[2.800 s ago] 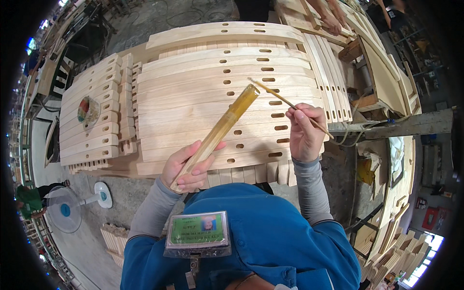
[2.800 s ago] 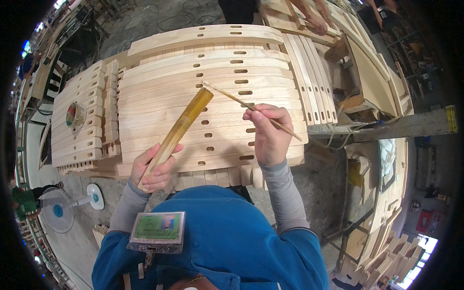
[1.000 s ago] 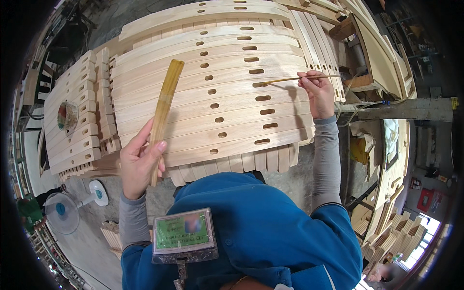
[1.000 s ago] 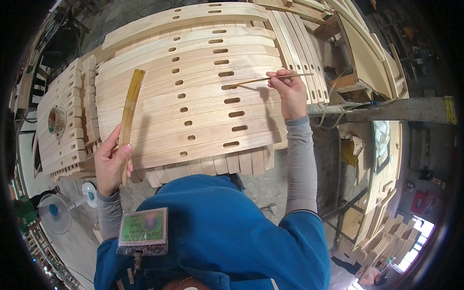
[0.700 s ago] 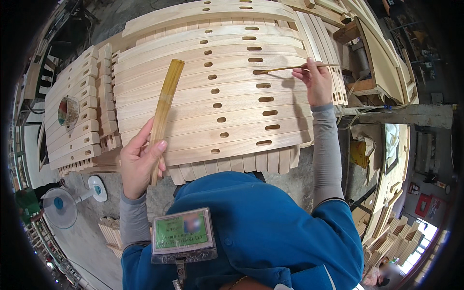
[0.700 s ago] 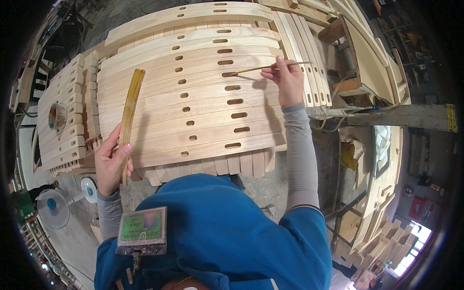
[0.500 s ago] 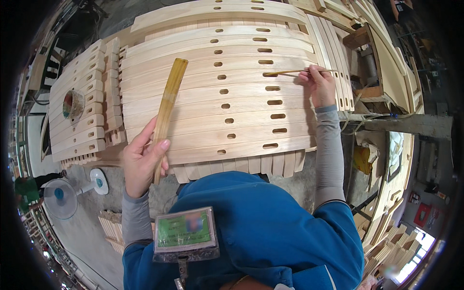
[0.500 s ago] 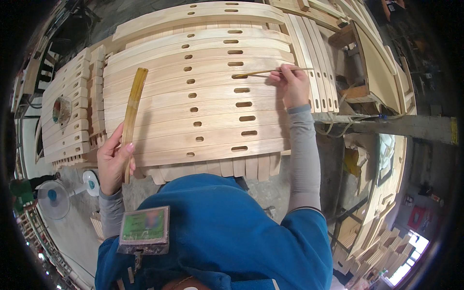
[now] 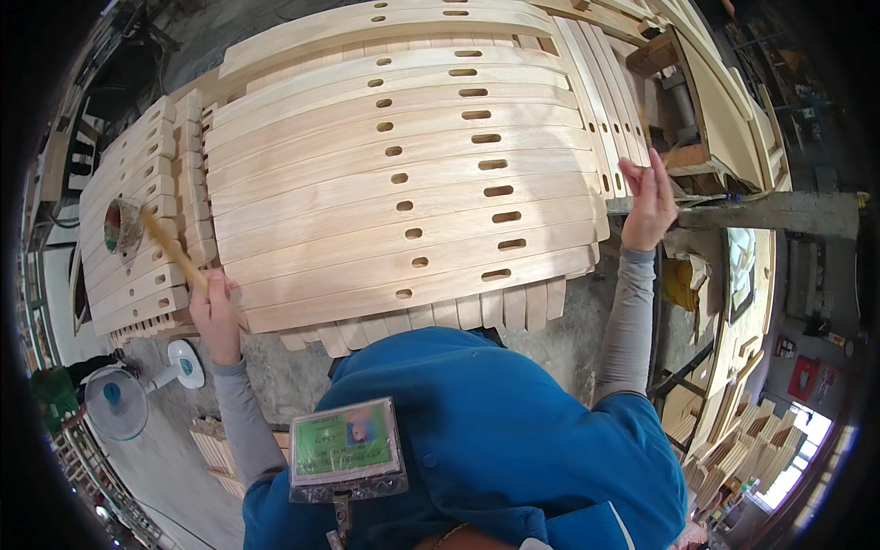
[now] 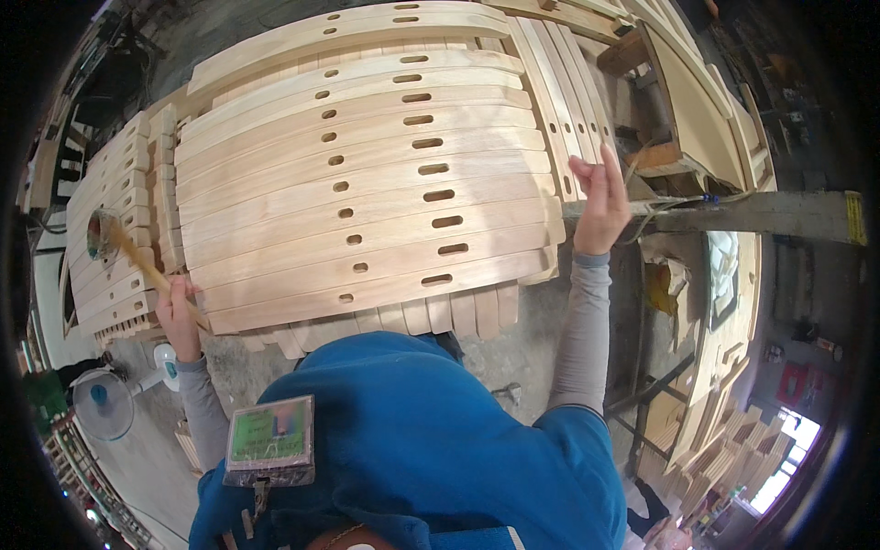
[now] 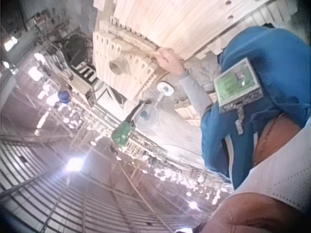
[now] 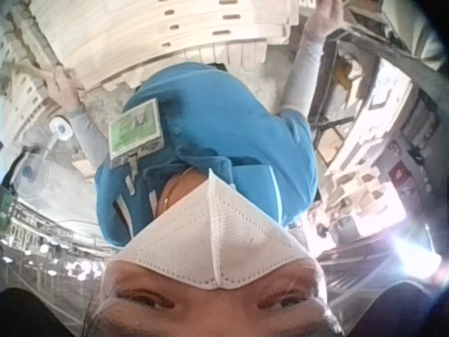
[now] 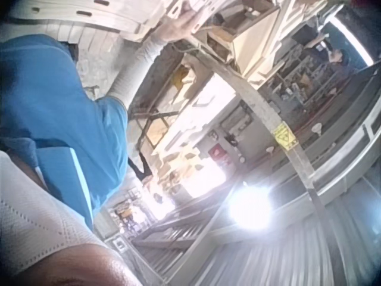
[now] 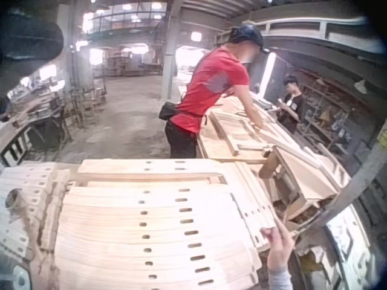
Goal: The person applies a liquid finish to wooden slats using a brush. They dip the brush into a container, coat the slats, and periodically refill the container with clear and yellow liquids from nearby bottles.
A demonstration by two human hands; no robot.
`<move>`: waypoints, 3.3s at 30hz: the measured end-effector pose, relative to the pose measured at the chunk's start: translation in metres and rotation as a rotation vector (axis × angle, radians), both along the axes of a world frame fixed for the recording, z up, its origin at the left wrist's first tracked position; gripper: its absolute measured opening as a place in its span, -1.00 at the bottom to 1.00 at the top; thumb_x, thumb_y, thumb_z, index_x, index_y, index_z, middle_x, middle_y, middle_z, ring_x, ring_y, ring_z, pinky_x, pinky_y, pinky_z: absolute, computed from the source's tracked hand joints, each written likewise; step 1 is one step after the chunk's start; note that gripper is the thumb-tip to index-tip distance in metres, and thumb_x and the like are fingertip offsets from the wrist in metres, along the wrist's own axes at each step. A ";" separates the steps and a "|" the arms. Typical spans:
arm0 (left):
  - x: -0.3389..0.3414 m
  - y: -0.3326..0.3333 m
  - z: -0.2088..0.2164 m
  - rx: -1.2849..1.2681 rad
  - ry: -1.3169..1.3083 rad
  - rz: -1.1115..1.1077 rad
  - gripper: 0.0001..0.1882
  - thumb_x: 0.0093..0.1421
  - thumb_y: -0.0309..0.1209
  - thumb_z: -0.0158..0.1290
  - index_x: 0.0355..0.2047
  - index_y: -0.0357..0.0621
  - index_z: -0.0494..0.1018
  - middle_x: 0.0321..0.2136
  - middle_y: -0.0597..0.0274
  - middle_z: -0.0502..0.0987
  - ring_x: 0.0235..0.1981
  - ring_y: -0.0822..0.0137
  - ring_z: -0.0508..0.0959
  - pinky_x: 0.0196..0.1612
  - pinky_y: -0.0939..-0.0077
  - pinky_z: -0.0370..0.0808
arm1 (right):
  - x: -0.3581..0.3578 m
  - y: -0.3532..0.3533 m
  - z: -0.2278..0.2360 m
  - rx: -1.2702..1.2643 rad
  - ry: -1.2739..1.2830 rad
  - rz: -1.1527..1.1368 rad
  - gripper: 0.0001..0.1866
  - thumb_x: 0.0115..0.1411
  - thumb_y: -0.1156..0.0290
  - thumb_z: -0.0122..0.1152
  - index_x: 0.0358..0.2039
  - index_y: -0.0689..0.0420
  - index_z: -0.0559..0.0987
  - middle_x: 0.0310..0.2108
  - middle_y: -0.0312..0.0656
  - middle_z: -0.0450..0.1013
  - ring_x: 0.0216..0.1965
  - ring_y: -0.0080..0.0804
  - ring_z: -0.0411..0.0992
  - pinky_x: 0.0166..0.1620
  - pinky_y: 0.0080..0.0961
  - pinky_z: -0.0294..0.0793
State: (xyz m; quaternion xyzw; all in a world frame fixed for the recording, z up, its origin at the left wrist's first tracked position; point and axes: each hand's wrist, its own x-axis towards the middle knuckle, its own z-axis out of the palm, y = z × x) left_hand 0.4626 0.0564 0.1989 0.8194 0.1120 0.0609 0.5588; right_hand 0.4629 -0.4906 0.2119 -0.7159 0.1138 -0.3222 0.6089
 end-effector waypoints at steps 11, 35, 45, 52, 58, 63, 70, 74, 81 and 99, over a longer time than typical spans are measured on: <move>0.008 0.000 -0.009 -0.133 0.101 -0.141 -0.72 0.15 -0.38 -0.21 -0.59 -0.32 0.35 0.13 -0.20 0.08 0.21 0.20 0.03 0.14 0.58 -0.05 | -0.020 0.002 -0.049 -0.660 0.446 -0.043 -0.68 0.18 0.31 0.00 -0.13 0.24 0.45 -0.27 0.08 0.44 -0.22 -0.14 0.46 -0.19 -0.44 0.41; 0.079 -0.036 -0.006 0.038 0.191 -0.298 -0.63 0.14 -0.27 -0.20 -0.64 -0.31 0.34 -0.39 0.00 0.53 -0.31 0.34 0.46 -0.14 0.54 0.31 | 0.054 0.014 -0.035 -1.104 0.368 0.154 -0.10 -0.23 0.29 0.39 0.06 0.36 0.12 0.01 0.14 0.22 0.01 0.04 0.21 0.03 -0.31 0.25; 0.075 -0.034 0.026 -0.055 -0.023 -0.191 -0.66 0.16 -0.26 -0.16 -0.59 -0.28 0.36 -0.32 0.12 0.51 -0.31 0.39 0.44 -0.23 0.57 0.32 | 0.056 0.024 -0.034 -1.040 0.285 0.026 -0.30 -0.08 0.33 0.29 0.03 0.34 0.21 0.03 0.10 0.21 0.03 0.01 0.21 0.05 -0.31 0.22; -0.072 -0.016 0.089 -0.186 0.620 -0.479 -0.72 0.15 -0.29 -0.17 -0.50 -0.25 0.41 -0.31 0.09 0.51 -0.28 0.34 0.46 -0.14 0.47 0.35 | -0.100 0.064 0.008 -1.212 0.301 0.693 0.04 -0.31 -0.05 0.36 0.12 0.18 0.10 0.11 0.03 0.13 0.17 0.02 0.04 0.18 0.10 -0.22; -0.104 -0.032 0.005 -0.289 0.436 -0.326 -0.70 0.17 -0.29 -0.21 -0.53 -0.24 0.38 -0.32 0.03 0.53 -0.24 0.30 0.44 -0.05 0.48 0.27 | -0.108 0.074 -0.035 -1.456 0.220 0.470 -0.50 -0.01 0.42 0.06 0.00 0.16 0.32 0.09 -0.06 0.20 0.17 -0.14 0.10 0.17 0.07 -0.15; -0.081 -0.044 0.002 -0.338 0.345 -0.310 -0.70 0.19 -0.34 -0.25 -0.54 -0.26 0.37 -0.31 -0.01 0.52 -0.21 0.34 0.45 -0.06 0.51 0.27 | -0.080 0.074 -0.029 -1.414 0.202 0.458 -0.35 -0.16 0.46 0.19 0.05 0.16 0.29 0.08 -0.06 0.22 0.16 -0.13 0.12 0.19 -0.04 -0.10; -0.069 -0.061 0.033 -0.323 0.268 -0.366 -0.68 0.19 -0.34 -0.27 -0.42 -0.29 0.44 -0.36 0.11 0.53 -0.31 0.40 0.45 -0.15 0.57 0.33 | -0.059 0.090 0.005 -1.133 0.121 0.638 -0.18 -0.16 0.26 0.32 0.11 0.19 0.18 0.16 -0.02 0.08 0.20 -0.05 0.00 0.19 -0.03 -0.15; -0.058 -0.108 0.055 -0.366 0.034 -0.271 -0.61 0.23 -0.30 -0.35 -0.20 -0.27 0.41 -0.25 0.11 0.48 -0.17 0.37 0.41 -0.07 0.51 0.30 | -0.045 0.163 0.030 -0.783 -0.078 0.823 -0.22 -0.06 0.34 0.27 0.13 0.28 0.12 0.14 0.16 0.05 0.14 0.07 0.09 0.08 -0.25 0.21; -0.031 -0.125 0.089 -0.217 -0.230 -0.421 -0.47 0.27 -0.23 -0.27 0.17 -0.24 -0.03 0.14 0.05 0.10 0.14 0.23 0.14 0.17 0.42 0.06 | -0.025 0.280 0.065 -0.561 -0.078 0.955 -0.32 -0.03 0.62 0.16 0.12 0.28 0.14 -0.07 0.17 0.30 -0.29 -0.14 0.43 -0.30 -0.44 0.42; 0.243 0.260 0.063 0.288 -0.187 -0.769 -0.77 -0.02 -0.43 0.08 -0.31 -0.13 0.40 -0.39 0.25 0.43 -0.39 0.37 0.41 -0.29 0.47 0.35 | -0.130 0.415 0.052 0.025 0.228 0.029 -0.48 0.10 0.65 -0.06 0.12 0.23 0.19 -0.04 -0.13 0.33 -0.44 -0.66 0.30 -0.38 -0.74 0.34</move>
